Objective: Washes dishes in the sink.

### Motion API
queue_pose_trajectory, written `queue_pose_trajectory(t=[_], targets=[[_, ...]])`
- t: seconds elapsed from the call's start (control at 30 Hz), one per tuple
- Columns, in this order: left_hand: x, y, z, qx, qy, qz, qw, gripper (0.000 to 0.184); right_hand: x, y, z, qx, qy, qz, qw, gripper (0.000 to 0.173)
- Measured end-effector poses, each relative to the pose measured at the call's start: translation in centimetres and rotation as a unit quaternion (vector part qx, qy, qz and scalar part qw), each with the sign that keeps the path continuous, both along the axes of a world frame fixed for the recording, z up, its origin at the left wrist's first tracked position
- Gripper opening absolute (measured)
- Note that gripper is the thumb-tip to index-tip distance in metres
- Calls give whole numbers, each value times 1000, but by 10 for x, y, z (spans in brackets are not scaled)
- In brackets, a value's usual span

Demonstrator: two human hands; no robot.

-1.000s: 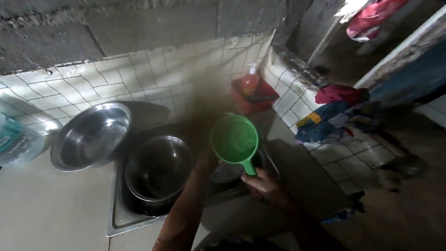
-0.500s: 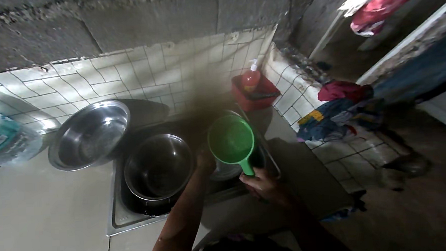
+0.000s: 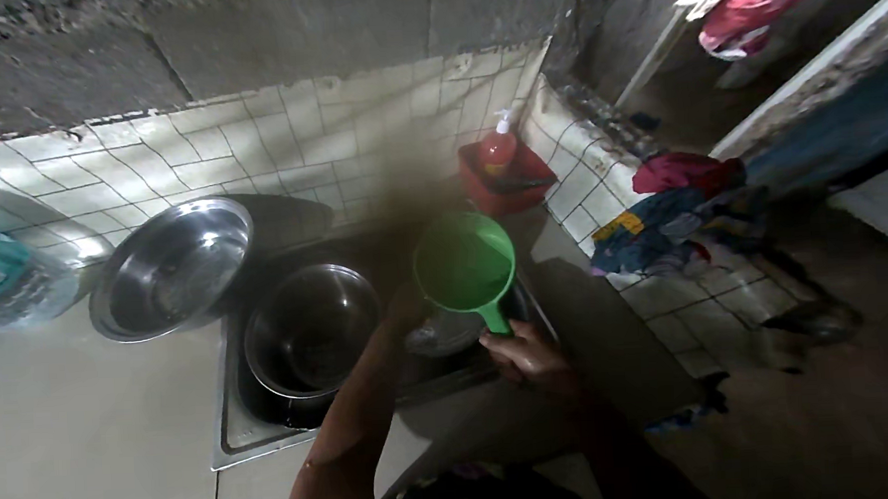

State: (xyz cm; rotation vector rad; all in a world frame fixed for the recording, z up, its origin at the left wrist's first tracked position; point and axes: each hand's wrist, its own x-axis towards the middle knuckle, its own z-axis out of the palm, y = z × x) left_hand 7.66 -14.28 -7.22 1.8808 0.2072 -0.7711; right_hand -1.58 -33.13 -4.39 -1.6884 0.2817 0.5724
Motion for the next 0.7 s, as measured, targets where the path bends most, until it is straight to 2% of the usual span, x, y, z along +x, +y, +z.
queue_pose_trajectory(t=[0.07,0.13,0.23,0.3,0.4,0.47,0.63,0.7], targets=[[14,-2,-12,103,-12,-13,994,36,2,-5,1,60,20,-28,998,6],[25,1,-36,176,-49,-68,981,40,4,-8,0,69,27,-35,997,5],[15,11,-96,244,-193,-161,937,40,5,-15,-4,77,12,-36,996,7],[3,5,-89,268,-123,-229,928,43,4,-22,-11,93,-18,-31,995,8],[-9,-9,-84,285,-70,-215,932,49,4,-27,-12,97,-30,-36,994,9],[-9,-11,-97,299,-73,-219,926,50,4,-28,-10,88,-23,-38,995,9],[-18,-4,-76,290,-36,-266,919,42,5,-23,-13,76,-31,-20,996,10],[-21,1,-86,280,-58,-275,918,38,2,-20,-17,70,-54,-21,996,10]])
